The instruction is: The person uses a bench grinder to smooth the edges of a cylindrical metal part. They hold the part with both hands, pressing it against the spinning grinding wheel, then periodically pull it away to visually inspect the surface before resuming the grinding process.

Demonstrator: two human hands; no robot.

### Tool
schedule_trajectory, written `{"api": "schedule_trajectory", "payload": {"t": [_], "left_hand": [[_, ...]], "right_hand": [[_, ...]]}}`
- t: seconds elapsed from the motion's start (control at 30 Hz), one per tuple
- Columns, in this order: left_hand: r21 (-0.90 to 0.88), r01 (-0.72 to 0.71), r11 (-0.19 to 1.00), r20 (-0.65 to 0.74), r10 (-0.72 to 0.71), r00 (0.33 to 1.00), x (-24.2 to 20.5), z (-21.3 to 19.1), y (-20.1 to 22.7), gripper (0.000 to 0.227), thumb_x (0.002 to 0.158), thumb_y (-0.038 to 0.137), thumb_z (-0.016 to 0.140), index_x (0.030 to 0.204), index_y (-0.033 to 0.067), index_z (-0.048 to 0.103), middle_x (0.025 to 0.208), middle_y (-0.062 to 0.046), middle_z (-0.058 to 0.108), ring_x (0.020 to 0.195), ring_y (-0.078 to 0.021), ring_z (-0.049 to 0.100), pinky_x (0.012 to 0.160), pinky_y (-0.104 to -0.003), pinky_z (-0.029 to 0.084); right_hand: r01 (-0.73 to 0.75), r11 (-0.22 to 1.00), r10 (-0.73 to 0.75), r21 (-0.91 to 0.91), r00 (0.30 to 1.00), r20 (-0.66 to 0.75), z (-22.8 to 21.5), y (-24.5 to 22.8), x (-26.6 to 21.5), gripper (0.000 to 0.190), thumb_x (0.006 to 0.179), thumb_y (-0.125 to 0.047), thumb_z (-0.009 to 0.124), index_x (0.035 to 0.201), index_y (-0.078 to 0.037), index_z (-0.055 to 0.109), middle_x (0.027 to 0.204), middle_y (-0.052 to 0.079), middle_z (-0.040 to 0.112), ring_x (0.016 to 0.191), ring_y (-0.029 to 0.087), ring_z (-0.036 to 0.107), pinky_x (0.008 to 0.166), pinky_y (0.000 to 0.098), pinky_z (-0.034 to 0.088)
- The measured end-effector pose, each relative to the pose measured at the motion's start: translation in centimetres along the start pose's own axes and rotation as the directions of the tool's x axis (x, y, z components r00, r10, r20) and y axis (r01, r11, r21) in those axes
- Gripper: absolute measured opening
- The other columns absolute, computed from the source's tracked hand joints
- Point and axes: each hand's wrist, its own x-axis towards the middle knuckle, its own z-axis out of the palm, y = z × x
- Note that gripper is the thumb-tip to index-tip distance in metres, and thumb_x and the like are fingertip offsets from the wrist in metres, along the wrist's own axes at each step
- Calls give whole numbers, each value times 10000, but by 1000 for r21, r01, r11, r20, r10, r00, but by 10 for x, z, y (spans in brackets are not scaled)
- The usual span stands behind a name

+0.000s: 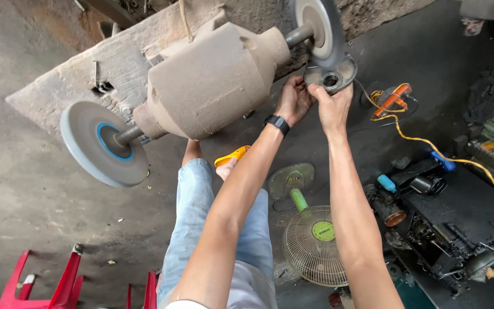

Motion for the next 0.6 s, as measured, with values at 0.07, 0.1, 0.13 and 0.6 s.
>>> {"api": "schedule_trajectory", "payload": {"t": [0.07,0.1,0.13,0.6], "left_hand": [[-18,-28,999,-4,28,1000,-19,-11,4,186,840,177,503,842,20,603,808,-106,656,750,-227,638,674,-334,497],[-34,-53,998,-3,53,999,-29,-14,6,175,857,171,510,901,21,590,871,-99,649,810,-231,628,711,-344,487],[-30,-55,998,-3,55,998,-33,-15,7,175,857,171,510,901,21,590,871,-99,649,810,-231,628,711,-344,487],[-199,-118,973,-15,118,993,-83,25,-20,143,850,124,506,829,14,595,818,-74,595,815,-216,607,792,-336,469]], "right_hand": [[-20,1000,19,14,999,35,7,2,-7,517,662,-107,761,1096,39,523,1010,182,528,1024,229,502,897,419,368],[-36,999,34,26,997,66,10,1,-9,512,643,-104,760,1085,16,531,992,154,533,987,200,505,889,395,378],[-35,999,33,31,997,65,9,2,-10,512,643,-104,760,1085,16,531,992,154,533,987,200,505,889,395,378],[-164,952,108,259,970,216,-16,6,-6,115,653,14,649,721,-39,574,580,103,587,462,161,592,472,273,471]]}}
